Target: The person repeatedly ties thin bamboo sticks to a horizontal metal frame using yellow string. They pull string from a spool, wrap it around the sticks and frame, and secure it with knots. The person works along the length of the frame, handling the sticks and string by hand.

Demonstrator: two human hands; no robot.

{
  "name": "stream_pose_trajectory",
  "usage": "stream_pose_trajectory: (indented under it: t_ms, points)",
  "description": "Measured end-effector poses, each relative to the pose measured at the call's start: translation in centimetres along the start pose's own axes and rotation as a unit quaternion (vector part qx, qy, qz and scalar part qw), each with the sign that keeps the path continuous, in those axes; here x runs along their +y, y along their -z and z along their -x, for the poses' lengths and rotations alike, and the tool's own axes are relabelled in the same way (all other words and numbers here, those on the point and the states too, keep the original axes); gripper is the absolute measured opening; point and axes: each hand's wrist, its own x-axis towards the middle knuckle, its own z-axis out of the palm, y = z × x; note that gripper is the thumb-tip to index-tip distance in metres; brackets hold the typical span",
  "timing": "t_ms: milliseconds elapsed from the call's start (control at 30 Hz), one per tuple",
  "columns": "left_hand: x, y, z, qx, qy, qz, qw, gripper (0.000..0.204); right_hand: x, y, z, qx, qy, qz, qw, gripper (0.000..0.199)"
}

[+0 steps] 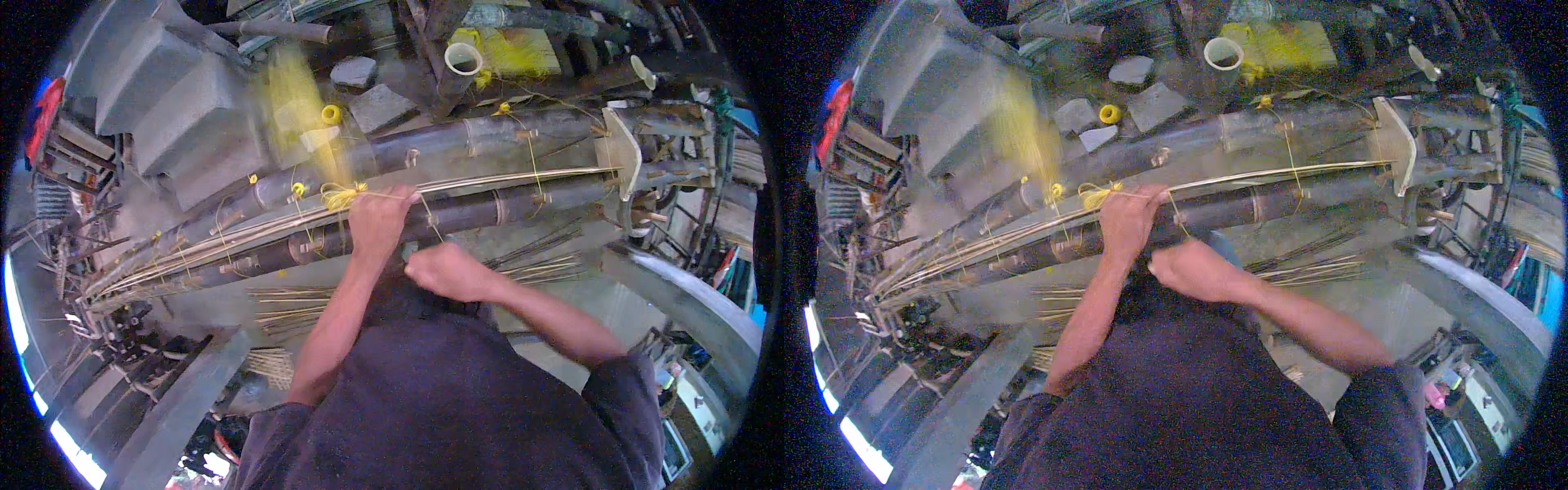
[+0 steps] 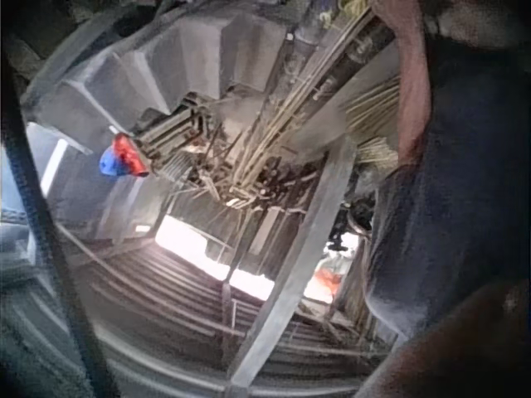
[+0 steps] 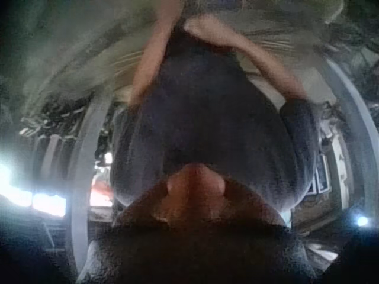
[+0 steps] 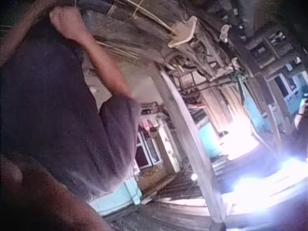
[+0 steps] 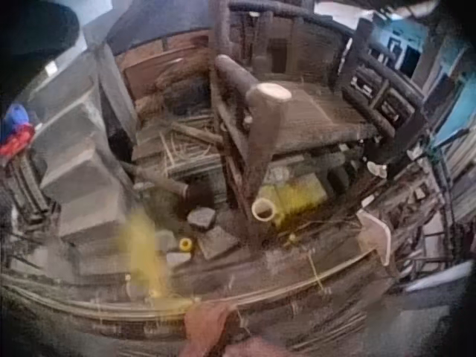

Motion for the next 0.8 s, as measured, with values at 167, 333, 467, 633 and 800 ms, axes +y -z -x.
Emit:
stream_pose_trajectory:
  t_ms: [167, 333, 467, 633, 800]
  points:
    - [3.5, 4.9, -8.0, -0.058, 0.095, 0.452, 0.885, 0.036, 4.5, -6.8, -3.5, 0.006, 0.047, 0.115, 0.992, 0.026]
    - [-4.7, -4.3, -15.7, -0.055, 0.277, 0.542, 0.791, 0.047, 5.3, -5.6, -0.4, -0.061, 0.060, 0.189, 0.978, 0.016]
    - [-10.3, 4.9, -24.3, 0.028, 0.220, 0.677, 0.701, 0.041, 5.0, -6.0, 2.3, 0.055, 0.018, 0.214, 0.975, 0.033]
    - [-20.7, 9.1, -23.3, -0.015, -0.020, 0.167, 0.986, 0.045, -2.7, -9.3, 6.5, 0.133, -0.097, -0.211, 0.964, 0.073]
    - [-19.0, 10.7, -11.3, -0.100, -0.022, 0.157, 0.982, 0.052, 0.6, -18.8, -9.9, 0.165, -0.290, -0.357, 0.872, 0.039]
